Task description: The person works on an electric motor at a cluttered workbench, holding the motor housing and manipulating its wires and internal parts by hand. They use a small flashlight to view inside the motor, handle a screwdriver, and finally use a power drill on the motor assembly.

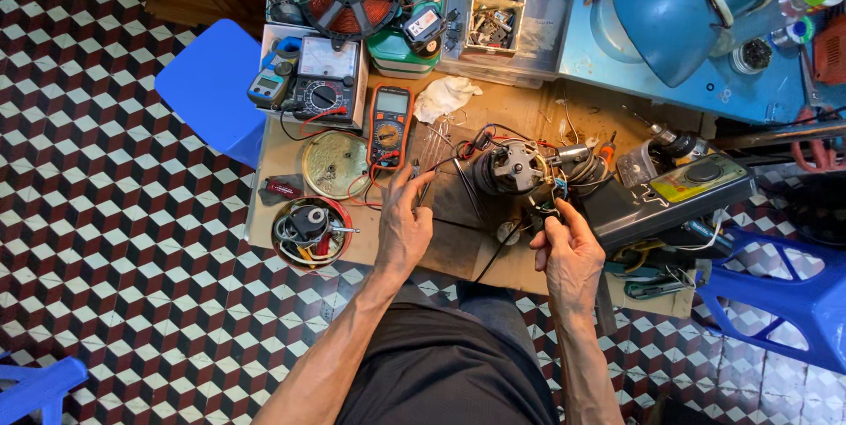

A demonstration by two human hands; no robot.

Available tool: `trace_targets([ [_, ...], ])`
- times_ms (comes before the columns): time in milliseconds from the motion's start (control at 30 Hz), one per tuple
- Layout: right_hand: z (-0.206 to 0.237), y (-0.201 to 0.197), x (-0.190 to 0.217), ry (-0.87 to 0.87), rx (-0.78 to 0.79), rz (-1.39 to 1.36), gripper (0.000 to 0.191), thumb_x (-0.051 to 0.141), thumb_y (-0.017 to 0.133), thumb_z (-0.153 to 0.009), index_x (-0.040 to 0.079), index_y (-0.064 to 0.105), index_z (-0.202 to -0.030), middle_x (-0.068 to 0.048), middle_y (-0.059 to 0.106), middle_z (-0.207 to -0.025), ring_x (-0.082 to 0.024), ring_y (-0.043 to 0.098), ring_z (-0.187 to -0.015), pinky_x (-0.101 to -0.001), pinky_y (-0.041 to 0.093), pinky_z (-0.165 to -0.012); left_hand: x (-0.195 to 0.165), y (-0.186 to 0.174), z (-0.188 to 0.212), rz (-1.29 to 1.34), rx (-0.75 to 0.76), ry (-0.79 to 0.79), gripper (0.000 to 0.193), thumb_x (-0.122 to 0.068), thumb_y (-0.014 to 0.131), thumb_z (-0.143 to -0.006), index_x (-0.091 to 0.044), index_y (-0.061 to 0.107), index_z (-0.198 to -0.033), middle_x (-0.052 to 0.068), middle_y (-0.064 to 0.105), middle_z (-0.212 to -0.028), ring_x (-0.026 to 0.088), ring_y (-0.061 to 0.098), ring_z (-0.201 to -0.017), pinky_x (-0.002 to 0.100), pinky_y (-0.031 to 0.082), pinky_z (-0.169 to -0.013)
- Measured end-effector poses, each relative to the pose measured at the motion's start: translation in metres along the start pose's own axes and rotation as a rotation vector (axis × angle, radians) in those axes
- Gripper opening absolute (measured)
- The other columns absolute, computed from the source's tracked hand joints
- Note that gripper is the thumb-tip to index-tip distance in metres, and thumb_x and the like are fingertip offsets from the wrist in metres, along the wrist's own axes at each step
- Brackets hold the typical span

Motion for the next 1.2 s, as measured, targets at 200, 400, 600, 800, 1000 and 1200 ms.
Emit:
trace_targets([
  [200, 0.021, 0.020, -0.002, -0.012, -0.017, -0.054, 0.048, 0.014, 0.057, -0.101, -0.002, 0.052, -0.146, -0.005, 0.062, -0.071, -0.006, 0.049, -0.051, -0.0210, 0.041, -0.048, 0.034, -0.002, 0.004, 0.351, 0.113, -0.159, 0.043, 0.001, 0.055, -0.088, -0.006, 0.060, -0.131, 0.020, 0.062, -0.139, 0.029, 0.068, -0.120, 0.037, 0.058, -0.095],
  [400, 0.039, 0.037, -0.003, 0.007, -0.046, -0.007, 0.049, 0.016, 0.059, -0.099, -0.001, 0.054, -0.145, -0.005, 0.063, -0.071, -0.007, 0.049, -0.050, -0.0213, 0.039, -0.046, 0.047, 0.002, 0.013, 0.286, 0.344, -0.367, 0.045, -0.010, 0.056, -0.094, -0.009, 0.061, -0.139, 0.013, 0.080, -0.111, 0.024, 0.079, -0.099, 0.033, 0.061, -0.084],
  [600, 0.048, 0.038, 0.001, 0.007, -0.049, 0.009, 0.050, 0.018, 0.059, -0.099, 0.001, 0.053, -0.146, -0.003, 0.063, -0.071, -0.006, 0.049, -0.051, -0.0212, 0.040, -0.046, 0.028, -0.007, 0.001, 0.318, 0.255, -0.108, 0.042, -0.017, 0.063, -0.098, -0.004, 0.061, -0.137, 0.018, 0.071, -0.124, 0.027, 0.072, -0.108, 0.035, 0.061, -0.083],
  [800, 0.020, 0.055, 0.012, 0.042, -0.016, 0.061, 0.048, 0.018, 0.061, -0.098, 0.006, 0.057, -0.144, -0.004, 0.062, -0.069, -0.008, 0.047, -0.050, -0.0244, 0.039, -0.045, 0.034, 0.005, -0.027, 0.062, 0.389, -0.411, 0.031, -0.032, 0.058, -0.107, -0.014, 0.076, -0.123, 0.014, 0.085, -0.097, 0.026, 0.079, -0.084, 0.037, 0.059, -0.079],
  [1000, -0.040, 0.089, 0.026, -0.030, 0.134, 0.101, 0.049, 0.016, 0.064, -0.095, 0.007, 0.058, -0.143, -0.003, 0.061, -0.066, -0.007, 0.050, -0.051, -0.0248, 0.041, -0.045, -0.001, -0.007, -0.104, 0.116, 0.134, -0.135, 0.042, -0.021, 0.060, -0.096, -0.011, 0.064, -0.136, 0.020, 0.076, -0.100, 0.032, 0.074, -0.089, 0.041, 0.058, -0.075],
  [1200, -0.091, 0.091, 0.032, -0.176, 0.229, 0.215, 0.050, 0.017, 0.066, -0.094, 0.009, 0.058, -0.143, 0.000, 0.062, -0.064, -0.005, 0.052, -0.055, -0.0217, 0.043, -0.049, -0.048, -0.014, -0.148, -0.128, -0.171, 0.309, 0.043, -0.011, 0.066, -0.093, 0.001, 0.060, -0.134, 0.032, 0.067, -0.125, 0.044, 0.064, -0.112, 0.047, 0.053, -0.090],
])
Point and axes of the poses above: each hand's wrist, its own z-axis away from the middle knuckle, its own y-axis out of the palm, x = y × z, the point moved 9 cm from there along -z, towards the middle knuckle
